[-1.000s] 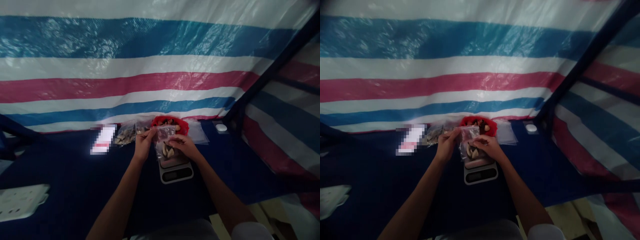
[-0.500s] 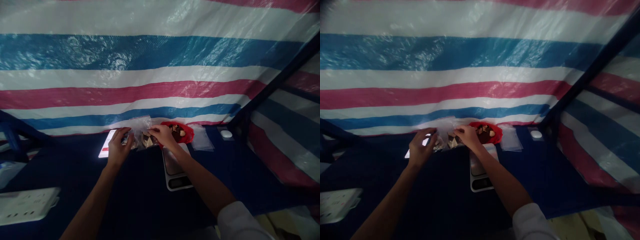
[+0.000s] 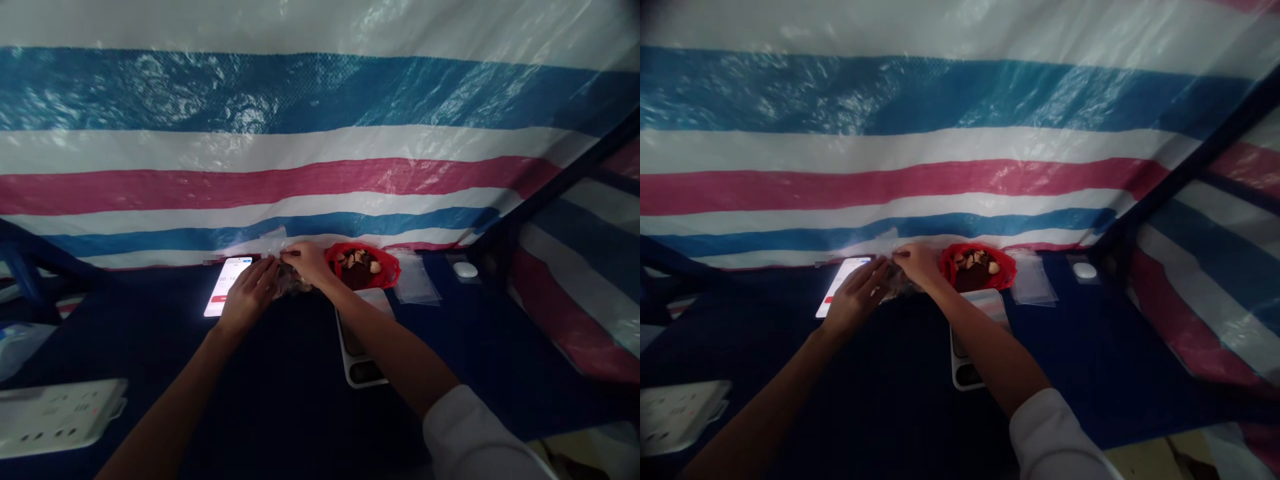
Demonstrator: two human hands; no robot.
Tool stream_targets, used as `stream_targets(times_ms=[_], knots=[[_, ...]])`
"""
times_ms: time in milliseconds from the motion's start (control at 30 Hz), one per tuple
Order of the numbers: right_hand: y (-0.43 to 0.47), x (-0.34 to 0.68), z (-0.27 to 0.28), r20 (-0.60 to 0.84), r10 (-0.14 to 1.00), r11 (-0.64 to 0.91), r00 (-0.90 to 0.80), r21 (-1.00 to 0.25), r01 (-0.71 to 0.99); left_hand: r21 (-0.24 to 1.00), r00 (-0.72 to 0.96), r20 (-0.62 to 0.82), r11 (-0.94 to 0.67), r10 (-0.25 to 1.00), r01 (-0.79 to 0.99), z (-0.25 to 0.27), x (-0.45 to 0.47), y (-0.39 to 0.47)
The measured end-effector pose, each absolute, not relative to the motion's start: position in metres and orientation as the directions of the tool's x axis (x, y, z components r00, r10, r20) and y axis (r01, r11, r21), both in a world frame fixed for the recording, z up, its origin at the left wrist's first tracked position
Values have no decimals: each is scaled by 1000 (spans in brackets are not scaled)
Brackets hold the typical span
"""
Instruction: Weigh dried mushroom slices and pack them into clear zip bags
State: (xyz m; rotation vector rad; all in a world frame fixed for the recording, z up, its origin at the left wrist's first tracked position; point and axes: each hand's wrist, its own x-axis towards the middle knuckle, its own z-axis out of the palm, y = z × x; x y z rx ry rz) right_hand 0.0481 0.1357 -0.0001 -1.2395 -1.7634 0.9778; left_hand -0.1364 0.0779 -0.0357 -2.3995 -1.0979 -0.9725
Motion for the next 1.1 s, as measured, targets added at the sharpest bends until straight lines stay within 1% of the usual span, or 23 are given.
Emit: stream_targets(times_ms=[100,133,200,233,267,300,367,467,533,667,967,1100], knots=[[136,55,0,67,959,162,-276,-928,337,57,463,664,-657,587,752,-34,-146,81],[136,59,1,68,959,163,-276,-927,339,78,457,649,-650,609,756,-33,-149,81],[132,69,4,131,954,232,-271,-893,385,112,438,619,-625,652,772,-33,-155,81],[129,75,5,188,942,298,-277,-849,437,127,428,609,-614,668,779,-33,-156,81],[125,80,5,261,921,377,-290,-787,489,143,417,598,-604,684,784,-34,-157,81],[121,84,4,304,902,428,-307,-718,548,158,408,589,-594,698,789,-36,-156,82],[111,92,-3,344,872,490,-348,-607,626,172,407,572,-589,712,789,-42,-153,83],[100,97,-19,384,799,601,-463,-478,641,169,435,543,-601,718,781,-51,-147,86],[95,97,-29,382,766,643,-517,-424,639,182,453,530,-617,717,765,-53,-145,86],[91,96,-36,356,743,669,-567,-372,643,238,457,516,-633,725,736,-51,-147,84],[88,98,-44,326,720,691,-612,-261,674,220,462,469,-606,753,765,-65,-139,92],[89,97,-47,337,729,681,-595,-274,679,232,442,481,-596,757,768,-66,-137,93]])
